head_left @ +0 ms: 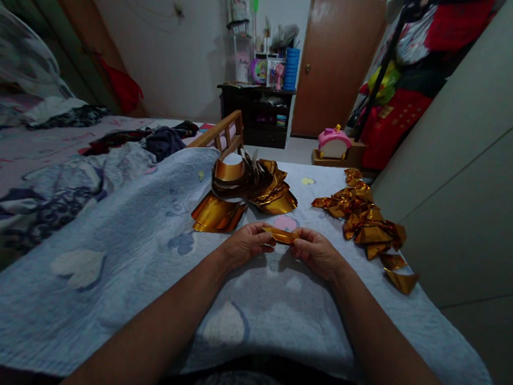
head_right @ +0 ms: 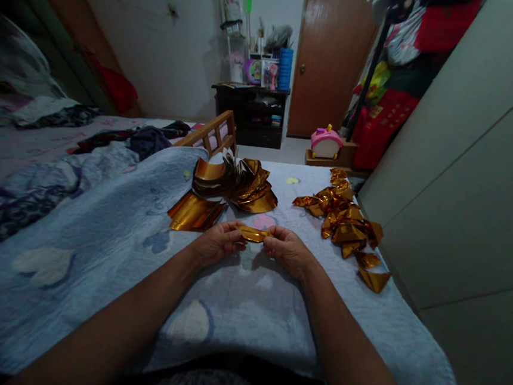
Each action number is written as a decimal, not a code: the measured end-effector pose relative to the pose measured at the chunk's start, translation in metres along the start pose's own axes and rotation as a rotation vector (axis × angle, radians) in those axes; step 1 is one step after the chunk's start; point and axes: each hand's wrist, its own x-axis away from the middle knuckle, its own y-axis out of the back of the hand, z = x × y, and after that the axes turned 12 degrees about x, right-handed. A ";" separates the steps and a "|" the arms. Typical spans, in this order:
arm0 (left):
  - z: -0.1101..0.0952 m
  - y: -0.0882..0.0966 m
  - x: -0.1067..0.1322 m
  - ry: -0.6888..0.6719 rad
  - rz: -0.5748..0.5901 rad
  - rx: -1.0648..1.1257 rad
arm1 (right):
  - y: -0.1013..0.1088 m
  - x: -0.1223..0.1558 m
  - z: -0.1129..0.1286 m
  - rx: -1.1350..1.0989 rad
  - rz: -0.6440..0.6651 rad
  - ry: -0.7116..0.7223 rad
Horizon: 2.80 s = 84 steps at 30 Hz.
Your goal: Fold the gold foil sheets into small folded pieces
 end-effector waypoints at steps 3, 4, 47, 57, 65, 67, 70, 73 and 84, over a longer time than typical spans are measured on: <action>-0.001 0.000 0.000 0.022 -0.014 -0.036 | 0.001 0.000 -0.001 -0.006 0.010 0.002; -0.001 0.000 0.000 0.027 -0.011 -0.041 | 0.002 0.000 -0.001 -0.010 0.011 0.002; 0.000 0.000 0.003 0.056 -0.018 0.006 | 0.005 0.002 -0.001 0.084 0.052 -0.021; 0.000 -0.003 0.003 0.040 -0.027 -0.001 | 0.005 0.001 -0.002 0.068 0.076 -0.013; 0.004 -0.001 0.001 0.013 -0.010 -0.036 | 0.007 0.001 -0.003 0.143 0.096 -0.017; 0.004 -0.001 0.001 0.010 0.008 0.001 | 0.007 0.001 -0.003 0.147 0.100 -0.022; 0.003 -0.001 0.002 0.023 0.027 0.053 | 0.007 0.001 -0.003 0.133 0.089 -0.021; 0.002 -0.002 0.004 0.029 0.015 0.048 | 0.006 0.002 -0.002 0.096 0.082 -0.007; 0.005 0.002 0.004 0.050 -0.004 0.143 | 0.004 0.006 0.003 0.025 0.105 0.005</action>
